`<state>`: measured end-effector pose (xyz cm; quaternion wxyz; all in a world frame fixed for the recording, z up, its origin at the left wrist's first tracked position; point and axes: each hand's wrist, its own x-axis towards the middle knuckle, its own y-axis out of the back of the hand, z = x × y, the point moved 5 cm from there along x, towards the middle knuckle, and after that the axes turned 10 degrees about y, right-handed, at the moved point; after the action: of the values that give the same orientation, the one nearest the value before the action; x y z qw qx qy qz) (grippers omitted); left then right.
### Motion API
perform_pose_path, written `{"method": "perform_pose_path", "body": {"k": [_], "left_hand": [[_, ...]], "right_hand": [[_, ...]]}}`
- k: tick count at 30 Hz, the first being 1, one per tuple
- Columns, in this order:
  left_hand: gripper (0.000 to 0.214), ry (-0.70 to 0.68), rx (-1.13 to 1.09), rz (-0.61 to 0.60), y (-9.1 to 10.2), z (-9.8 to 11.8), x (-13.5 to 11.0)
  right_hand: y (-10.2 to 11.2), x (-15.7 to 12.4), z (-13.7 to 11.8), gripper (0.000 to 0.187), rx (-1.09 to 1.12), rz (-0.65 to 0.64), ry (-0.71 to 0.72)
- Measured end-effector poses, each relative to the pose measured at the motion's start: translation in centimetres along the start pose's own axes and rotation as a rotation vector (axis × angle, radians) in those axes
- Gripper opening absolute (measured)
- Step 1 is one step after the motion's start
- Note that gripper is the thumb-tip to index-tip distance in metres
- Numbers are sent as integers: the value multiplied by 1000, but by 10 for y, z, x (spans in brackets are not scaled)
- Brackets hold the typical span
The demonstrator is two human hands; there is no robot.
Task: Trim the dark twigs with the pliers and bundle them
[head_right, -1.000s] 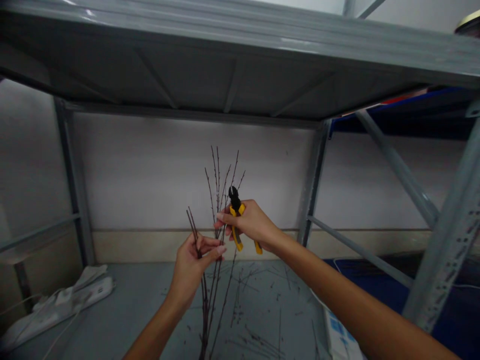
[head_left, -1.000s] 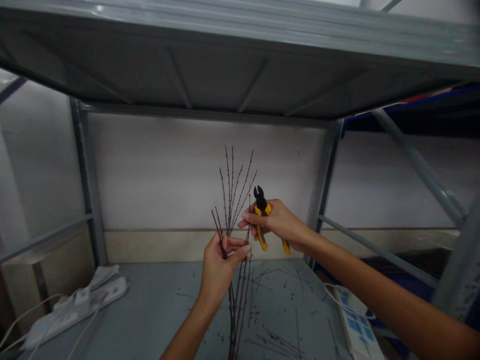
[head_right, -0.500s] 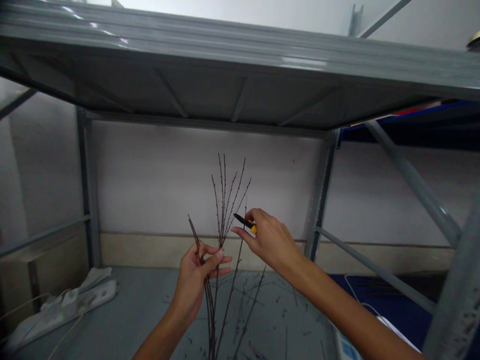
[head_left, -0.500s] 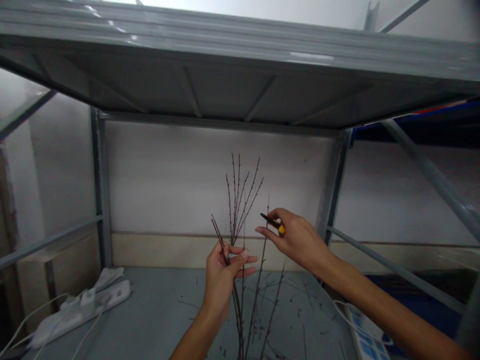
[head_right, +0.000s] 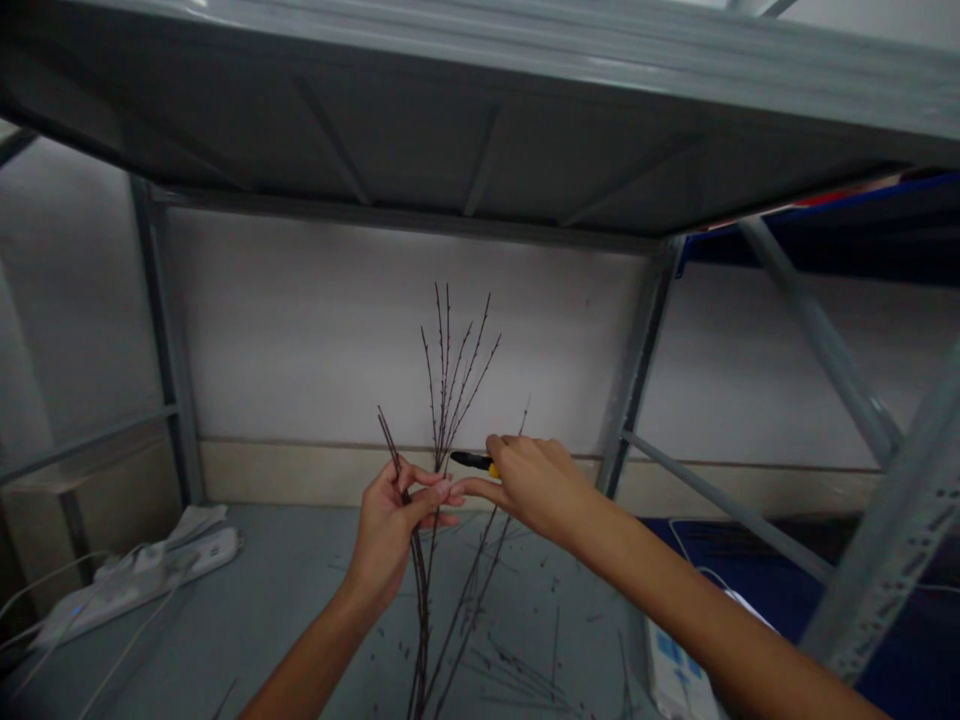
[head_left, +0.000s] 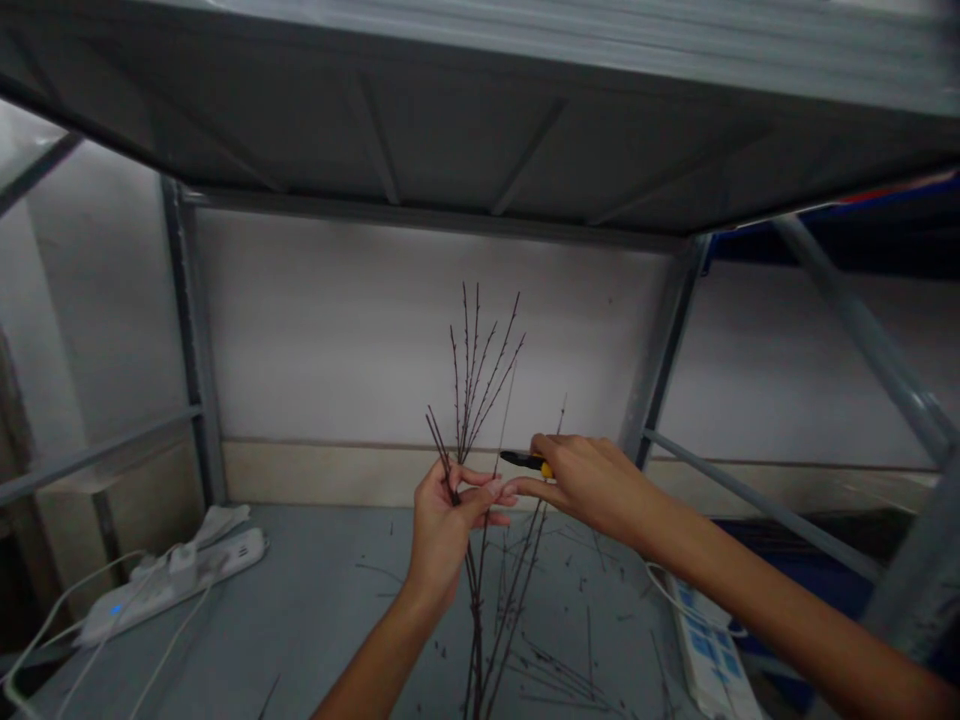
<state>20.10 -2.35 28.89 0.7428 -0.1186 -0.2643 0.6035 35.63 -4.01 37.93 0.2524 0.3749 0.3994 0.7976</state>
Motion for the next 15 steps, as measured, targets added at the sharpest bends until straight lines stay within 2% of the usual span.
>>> {"method": "perform_pose_path", "body": {"k": [7,15], "left_hand": [[36,-23,-1,-10,2,2,1],[41,-16,-2,-20,2,3,0]], "right_hand": [[5,6,-8,63,15,-16,54],[4,8,-13,57,16,-1,105]]}}
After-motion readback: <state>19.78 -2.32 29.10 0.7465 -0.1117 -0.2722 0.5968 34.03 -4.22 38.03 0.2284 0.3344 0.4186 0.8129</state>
